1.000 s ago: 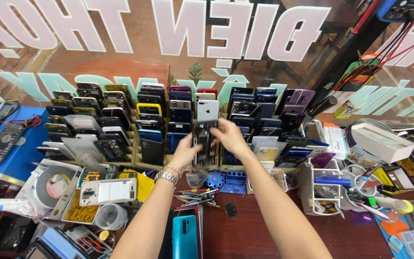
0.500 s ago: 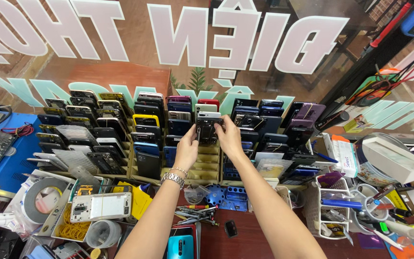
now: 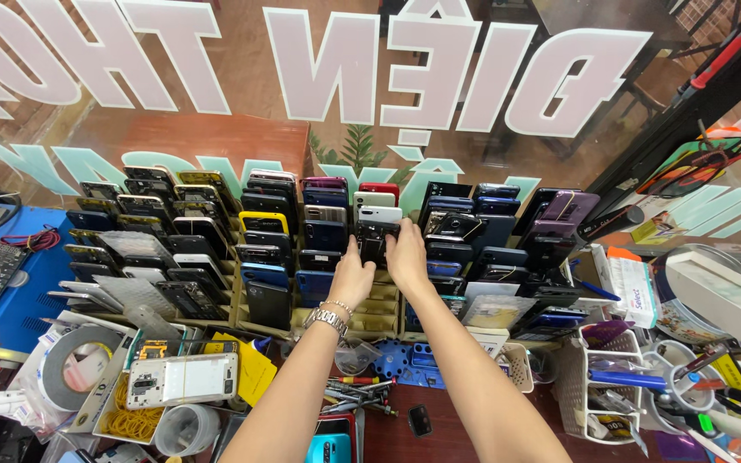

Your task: The person repeatedly picks up various smartphones from a workbench, turns them over to view both sides, and places them into a vertical display rack. The person handles multiple phones of different colors and models one at a time, arranging them in rows within the rack.

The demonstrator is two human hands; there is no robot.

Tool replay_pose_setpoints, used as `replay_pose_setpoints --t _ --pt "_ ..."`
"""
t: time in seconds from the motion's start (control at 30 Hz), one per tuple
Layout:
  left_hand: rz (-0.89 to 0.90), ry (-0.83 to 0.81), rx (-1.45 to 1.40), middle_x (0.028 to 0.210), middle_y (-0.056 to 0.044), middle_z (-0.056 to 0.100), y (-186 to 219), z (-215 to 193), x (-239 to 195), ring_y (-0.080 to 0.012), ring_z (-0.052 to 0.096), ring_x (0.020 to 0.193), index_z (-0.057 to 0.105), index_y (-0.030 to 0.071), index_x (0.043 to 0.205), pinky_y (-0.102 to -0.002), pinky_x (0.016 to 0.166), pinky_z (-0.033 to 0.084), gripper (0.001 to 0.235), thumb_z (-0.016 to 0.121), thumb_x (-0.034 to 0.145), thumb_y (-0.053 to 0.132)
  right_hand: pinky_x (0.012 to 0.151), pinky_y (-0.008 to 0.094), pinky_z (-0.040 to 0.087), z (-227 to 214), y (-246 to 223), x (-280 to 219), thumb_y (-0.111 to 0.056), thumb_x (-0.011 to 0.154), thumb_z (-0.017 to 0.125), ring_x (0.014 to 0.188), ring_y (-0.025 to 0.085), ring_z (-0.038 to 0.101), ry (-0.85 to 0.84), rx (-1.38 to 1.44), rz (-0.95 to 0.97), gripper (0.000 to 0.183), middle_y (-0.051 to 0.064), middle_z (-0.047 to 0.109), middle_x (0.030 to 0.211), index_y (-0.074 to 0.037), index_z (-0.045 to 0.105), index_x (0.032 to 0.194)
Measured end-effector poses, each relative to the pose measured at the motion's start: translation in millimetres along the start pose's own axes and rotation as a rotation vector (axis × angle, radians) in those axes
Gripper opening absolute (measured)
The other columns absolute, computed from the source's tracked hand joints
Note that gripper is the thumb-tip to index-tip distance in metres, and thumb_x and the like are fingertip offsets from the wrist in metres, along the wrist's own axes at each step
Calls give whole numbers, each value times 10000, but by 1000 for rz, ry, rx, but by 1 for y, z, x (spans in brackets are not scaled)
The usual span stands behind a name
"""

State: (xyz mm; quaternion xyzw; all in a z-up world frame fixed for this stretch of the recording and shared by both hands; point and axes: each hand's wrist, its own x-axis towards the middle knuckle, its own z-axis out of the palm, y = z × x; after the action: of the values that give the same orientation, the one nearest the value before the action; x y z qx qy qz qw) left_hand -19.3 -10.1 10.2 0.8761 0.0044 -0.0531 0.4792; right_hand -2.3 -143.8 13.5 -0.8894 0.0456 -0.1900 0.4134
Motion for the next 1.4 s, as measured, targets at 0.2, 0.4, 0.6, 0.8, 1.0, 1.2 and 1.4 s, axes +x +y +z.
replay_pose_setpoints --t 0.2,0.4,0.6,0.8,1.0,1.2,1.4 --pt "-129 -92 -16 1244 -319 658 -3 -8 -10 -398 680 1132 241 1 1587 -415 1001 512 779 541 887 168 873 454 515 -18 -24 -14 -51 877 702 1010 364 644 28 103 81 352 211 615 1112 33 522 1167" --pt "140 -94 -153 1351 -202 656 -35 -11 -34 -285 670 1203 565 -26 1400 -364 998 520 478 570 943 112 852 368 574 -26 -52 -62 -66 904 691 1009 273 683 95 281 3 301 170 645 1104 15 539 1152" --pt "-102 -266 -561 1155 -84 748 -85 -13 -78 -153 727 907 638 -1 1280 -282 753 579 318 524 997 91 756 352 590 -9 -45 -132 -116 916 673 861 234 723 -40 362 86 196 105 687 1005 -1 587 1049" --pt "-161 -139 -172 868 -117 789 -147 -31 -143 -191 760 733 734 1 1122 -331 691 598 284 619 946 191 654 317 539 10 -5 -189 -240 958 705 674 207 715 -470 104 173 234 115 724 730 -8 727 933" --pt "-256 -404 382 699 -179 749 -176 -42 -203 -254 753 614 836 -32 917 -338 649 602 451 761 844 407 536 330 566 19 17 -257 -185 894 725 583 191 694 -847 119 467 235 137 736 742 9 709 1027" --pt "-468 -429 191 818 -194 753 -173 -50 -243 -292 760 623 574 -47 1118 -396 533 619 569 889 731 228 599 364 659 16 13 -299 -163 807 834 696 219 752 -847 -9 719 390 142 747 850 4 648 1106" --pt "-500 -396 148 865 -175 751 -185 -42 -243 -259 765 655 588 -20 1154 -374 538 631 587 901 727 235 603 393 668 18 9 -312 -172 807 829 775 259 766 -785 26 792 473 187 745 975 3 605 1186"
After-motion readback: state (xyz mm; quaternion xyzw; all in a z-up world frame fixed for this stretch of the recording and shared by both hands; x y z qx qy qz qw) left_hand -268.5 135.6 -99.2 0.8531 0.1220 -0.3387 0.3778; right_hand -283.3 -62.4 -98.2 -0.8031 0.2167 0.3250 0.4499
